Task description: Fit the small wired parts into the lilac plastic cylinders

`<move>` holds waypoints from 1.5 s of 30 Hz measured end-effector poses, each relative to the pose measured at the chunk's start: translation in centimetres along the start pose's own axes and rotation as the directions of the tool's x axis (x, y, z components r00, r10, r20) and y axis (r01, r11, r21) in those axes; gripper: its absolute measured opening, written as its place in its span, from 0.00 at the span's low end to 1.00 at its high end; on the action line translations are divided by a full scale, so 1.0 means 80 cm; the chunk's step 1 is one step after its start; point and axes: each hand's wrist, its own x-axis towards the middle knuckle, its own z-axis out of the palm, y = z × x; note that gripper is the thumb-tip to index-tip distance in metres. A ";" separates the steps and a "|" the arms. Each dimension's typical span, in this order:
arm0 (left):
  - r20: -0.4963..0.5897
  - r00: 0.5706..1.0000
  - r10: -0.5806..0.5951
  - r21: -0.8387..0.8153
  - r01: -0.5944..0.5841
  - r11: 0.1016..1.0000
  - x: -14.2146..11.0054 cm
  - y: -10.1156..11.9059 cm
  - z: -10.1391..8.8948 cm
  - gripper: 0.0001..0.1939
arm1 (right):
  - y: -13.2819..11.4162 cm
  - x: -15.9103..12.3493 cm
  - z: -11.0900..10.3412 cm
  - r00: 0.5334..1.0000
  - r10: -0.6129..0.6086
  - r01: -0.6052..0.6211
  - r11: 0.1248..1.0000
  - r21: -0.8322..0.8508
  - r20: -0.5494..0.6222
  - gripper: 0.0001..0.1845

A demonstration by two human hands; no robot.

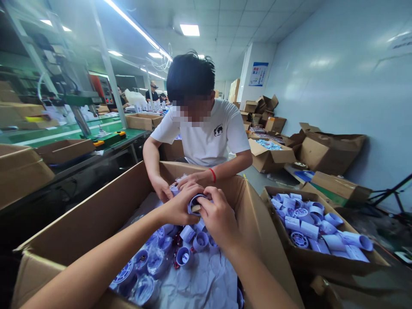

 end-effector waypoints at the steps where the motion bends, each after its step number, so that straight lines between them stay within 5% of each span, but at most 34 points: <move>1: -0.004 1.000 -0.002 -0.007 0.002 1.000 0.000 -0.002 0.000 0.25 | 0.002 -0.001 -0.001 1.000 -0.004 0.003 1.000 0.025 0.030 0.14; 5: -0.009 1.000 0.001 -0.002 -0.001 1.000 0.000 -0.009 0.003 0.26 | 0.005 -0.002 -0.002 0.994 0.001 -0.012 0.995 0.101 0.109 0.18; 11: -0.017 0.999 0.044 0.040 -0.043 0.998 -0.001 -0.002 0.007 0.24 | -0.007 -0.002 0.003 0.983 0.182 -0.179 0.978 0.104 -0.027 0.10; 15: -0.020 0.999 0.050 0.048 -0.049 0.998 -0.002 0.003 0.009 0.23 | -0.011 -0.003 0.007 0.917 0.387 -0.357 0.904 0.234 -0.098 0.06; 20: -0.064 0.996 0.061 0.050 -0.057 0.997 -0.005 0.004 0.015 0.25 | -0.008 -0.005 0.019 0.773 0.629 -0.572 0.639 0.515 0.078 0.18; 25: -0.093 0.995 0.023 0.073 -0.016 0.997 -0.005 0.008 0.018 0.23 | -0.013 0.002 0.022 0.726 0.597 -0.634 0.390 0.667 0.341 0.25; 32: -0.133 0.991 -0.012 0.146 0.031 0.989 -0.004 0.014 0.018 0.22 | -0.031 0.003 0.029 0.661 0.686 -0.620 0.273 0.736 0.303 0.24; 38: -0.072 0.997 0.004 0.221 0.012 0.975 0.000 0.020 0.015 0.21 | -0.022 0.012 0.019 0.485 0.679 -0.673 -0.111 0.731 0.550 0.28; 40: -0.040 0.999 0.016 0.246 -0.006 0.969 0.002 0.020 0.015 0.20 | -0.017 0.014 0.015 0.424 0.679 -0.697 -0.178 0.694 0.599 0.29; 42: -0.016 1.000 0.018 0.263 -0.013 0.965 0.002 0.020 0.016 0.21 | -0.014 0.014 0.015 0.404 0.684 -0.720 -0.172 0.672 0.607 0.29; 45: -0.043 0.999 0.001 0.255 0.010 0.967 0.001 0.018 0.015 0.21 | -0.016 0.010 0.023 0.512 0.701 -0.701 0.006 0.714 0.496 0.26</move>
